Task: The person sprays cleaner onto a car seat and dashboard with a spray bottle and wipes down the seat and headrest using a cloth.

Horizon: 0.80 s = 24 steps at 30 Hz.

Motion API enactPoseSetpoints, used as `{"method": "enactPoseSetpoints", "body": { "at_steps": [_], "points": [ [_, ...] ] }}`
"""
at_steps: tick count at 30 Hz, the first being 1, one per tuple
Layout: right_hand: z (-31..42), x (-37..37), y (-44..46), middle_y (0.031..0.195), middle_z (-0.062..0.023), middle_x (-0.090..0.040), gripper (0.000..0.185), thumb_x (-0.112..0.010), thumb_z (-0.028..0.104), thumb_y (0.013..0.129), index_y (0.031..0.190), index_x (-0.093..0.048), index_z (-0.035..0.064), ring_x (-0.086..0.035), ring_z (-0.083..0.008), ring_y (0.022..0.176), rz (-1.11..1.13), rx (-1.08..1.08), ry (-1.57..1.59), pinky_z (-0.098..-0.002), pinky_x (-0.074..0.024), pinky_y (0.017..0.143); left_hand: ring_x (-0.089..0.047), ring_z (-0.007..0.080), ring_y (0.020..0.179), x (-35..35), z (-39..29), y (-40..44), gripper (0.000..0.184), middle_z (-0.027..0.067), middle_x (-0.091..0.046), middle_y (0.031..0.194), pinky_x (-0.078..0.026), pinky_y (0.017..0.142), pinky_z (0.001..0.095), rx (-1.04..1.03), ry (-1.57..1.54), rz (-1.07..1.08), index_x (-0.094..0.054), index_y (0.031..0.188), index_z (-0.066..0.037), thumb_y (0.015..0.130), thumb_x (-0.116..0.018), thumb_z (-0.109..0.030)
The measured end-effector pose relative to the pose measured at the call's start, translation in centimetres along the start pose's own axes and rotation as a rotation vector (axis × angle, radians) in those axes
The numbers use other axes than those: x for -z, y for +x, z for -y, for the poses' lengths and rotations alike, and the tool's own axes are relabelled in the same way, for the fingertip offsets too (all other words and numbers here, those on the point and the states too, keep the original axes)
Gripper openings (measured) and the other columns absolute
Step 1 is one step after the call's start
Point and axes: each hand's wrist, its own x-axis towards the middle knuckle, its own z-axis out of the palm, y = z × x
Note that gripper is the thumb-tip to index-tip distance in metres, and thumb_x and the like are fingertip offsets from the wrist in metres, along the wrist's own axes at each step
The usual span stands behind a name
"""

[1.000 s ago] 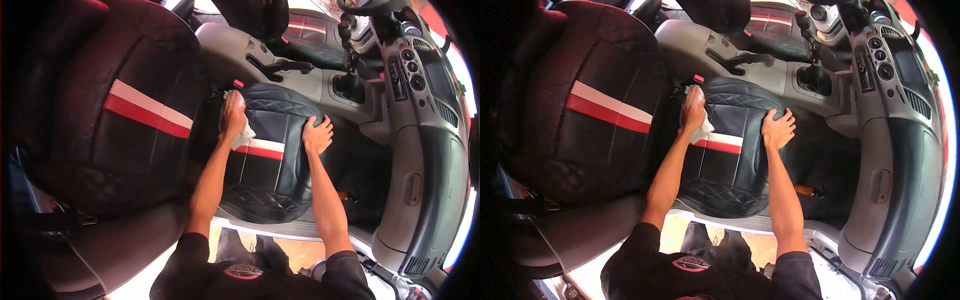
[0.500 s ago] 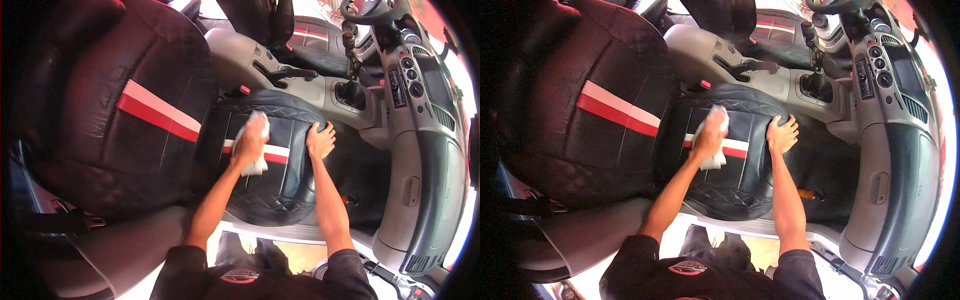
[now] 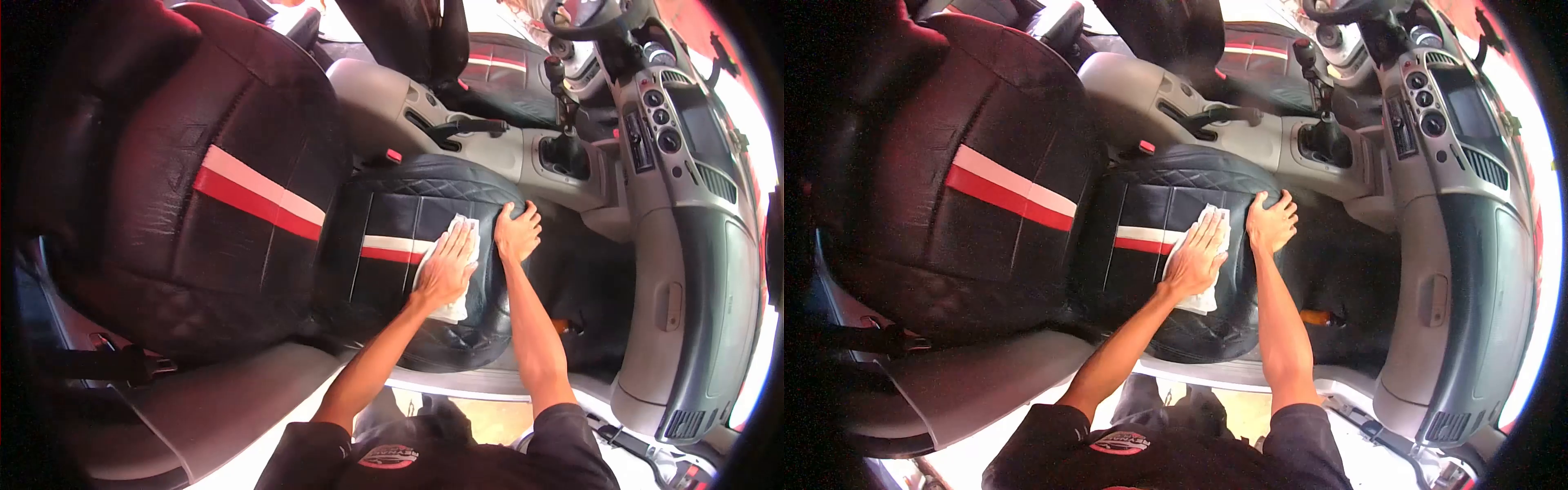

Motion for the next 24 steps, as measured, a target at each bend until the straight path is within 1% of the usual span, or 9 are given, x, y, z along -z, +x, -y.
{"method": "enactPoseSetpoints", "body": {
  "at_steps": [2,5,8,9,11,14,18,21,24],
  "points": [
    [0.1,0.0,-0.2,0.139,-0.0183,-0.059,0.064,-0.051,0.054,0.098,0.144,-0.052,0.0099,-0.057,-0.0392,0.127,0.009,-0.002,0.014,-0.0526,-0.0445,0.106,-0.023,0.0390,0.158,0.2,3.8,0.5,0.080,0.0236,-0.026,0.170,-0.019,0.130,0.0478,0.089,0.014,-0.110,-0.028,0.161,0.007,0.098,-0.064,-0.028],
    [0.0,0.1,-0.1,0.137,-0.0179,-0.059,0.063,-0.051,0.053,0.098,0.144,-0.052,0.0099,-0.057,-0.0386,0.126,0.004,0.002,-0.001,-0.0520,-0.0448,0.105,-0.012,0.0398,0.161,2.3,12.0,3.2,0.082,0.0291,-0.016,0.171,-0.012,0.131,0.0505,0.558,0.056,-0.297,-0.018,0.164,0.006,0.103,-0.060,-0.031],
    [0.0,0.1,0.0,0.137,-0.0180,-0.059,0.061,-0.051,0.052,0.098,0.143,-0.053,0.0099,-0.058,-0.0386,0.125,0.003,0.001,-0.012,-0.0523,-0.0454,0.104,-0.014,0.0421,0.160,-1.0,15.4,5.7,0.079,0.0293,-0.017,0.171,-0.009,0.131,0.0517,0.664,0.198,-0.517,-0.019,0.163,0.006,0.105,-0.057,-0.032],
    [0.1,0.3,0.0,0.137,-0.0182,-0.060,0.061,-0.051,0.051,0.098,0.142,-0.054,0.0096,-0.059,-0.0384,0.124,0.001,-0.015,-0.032,-0.0524,-0.0465,0.103,-0.017,0.0405,0.160,1.2,10.5,5.8,0.079,0.0297,-0.023,0.169,-0.008,0.132,0.0503,0.642,-0.022,-0.490,-0.024,0.162,0.007,0.103,-0.059,-0.031],
    [0.0,0.2,-0.1,0.135,-0.0176,-0.061,0.061,-0.051,0.052,0.098,0.142,-0.054,0.0097,-0.059,-0.0382,0.123,-0.024,0.007,-0.022,-0.0521,-0.0476,0.102,-0.025,0.0378,0.158,0.8,4.2,3.4,0.074,0.0298,-0.035,0.164,-0.014,0.131,0.0480,0.190,-0.035,-0.345,-0.036,0.156,0.011,0.099,-0.063,-0.028],
    [-0.2,0.1,0.0,0.137,-0.0165,-0.060,0.060,-0.051,0.051,0.099,0.143,-0.054,0.0102,-0.059,-0.0370,0.124,-0.003,-0.003,-0.005,-0.0517,-0.0472,0.102,-0.028,0.0392,0.157,0.3,-3.5,-1.3,0.070,0.0301,-0.035,0.164,-0.019,0.129,0.0496,-0.055,-0.010,-0.026,-0.041,0.154,0.010,0.096,-0.063,-0.022],
    [-0.3,0.1,0.4,0.137,-0.0162,-0.059,0.061,-0.051,0.052,0.099,0.143,-0.053,0.0102,-0.059,-0.0361,0.124,0.015,-0.009,-0.006,-0.0510,-0.0473,0.101,-0.021,0.0399,0.159,2.8,6.8,-2.3,0.071,0.0267,-0.029,0.168,-0.019,0.129,0.0543,0.457,0.289,-0.068,-0.028,0.162,0.005,0.101,-0.055,-0.018],
    [-0.2,0.0,0.1,0.135,-0.0154,-0.059,0.061,-0.051,0.053,0.099,0.143,-0.053,0.0104,-0.059,-0.0354,0.122,0.002,-0.009,-0.010,-0.0507,-0.0478,0.101,-0.021,0.0391,0.159,3.9,17.2,-1.5,0.065,0.0259,-0.025,0.170,-0.018,0.129,0.0532,0.656,0.432,-0.329,-0.027,0.162,0.003,0.106,-0.049,-0.024],
    [-0.4,-0.2,0.2,0.135,-0.0152,-0.059,0.061,-0.050,0.053,0.099,0.143,-0.054,0.0110,-0.059,-0.0355,0.122,0.005,-0.006,-0.015,-0.0508,-0.0478,0.101,-0.020,0.0399,0.159,3.1,13.2,-0.6,0.067,0.0261,-0.024,0.170,-0.015,0.131,0.0502,0.513,0.363,-0.408,-0.027,0.162,0.004,0.106,-0.052,-0.024]
  ]
}}
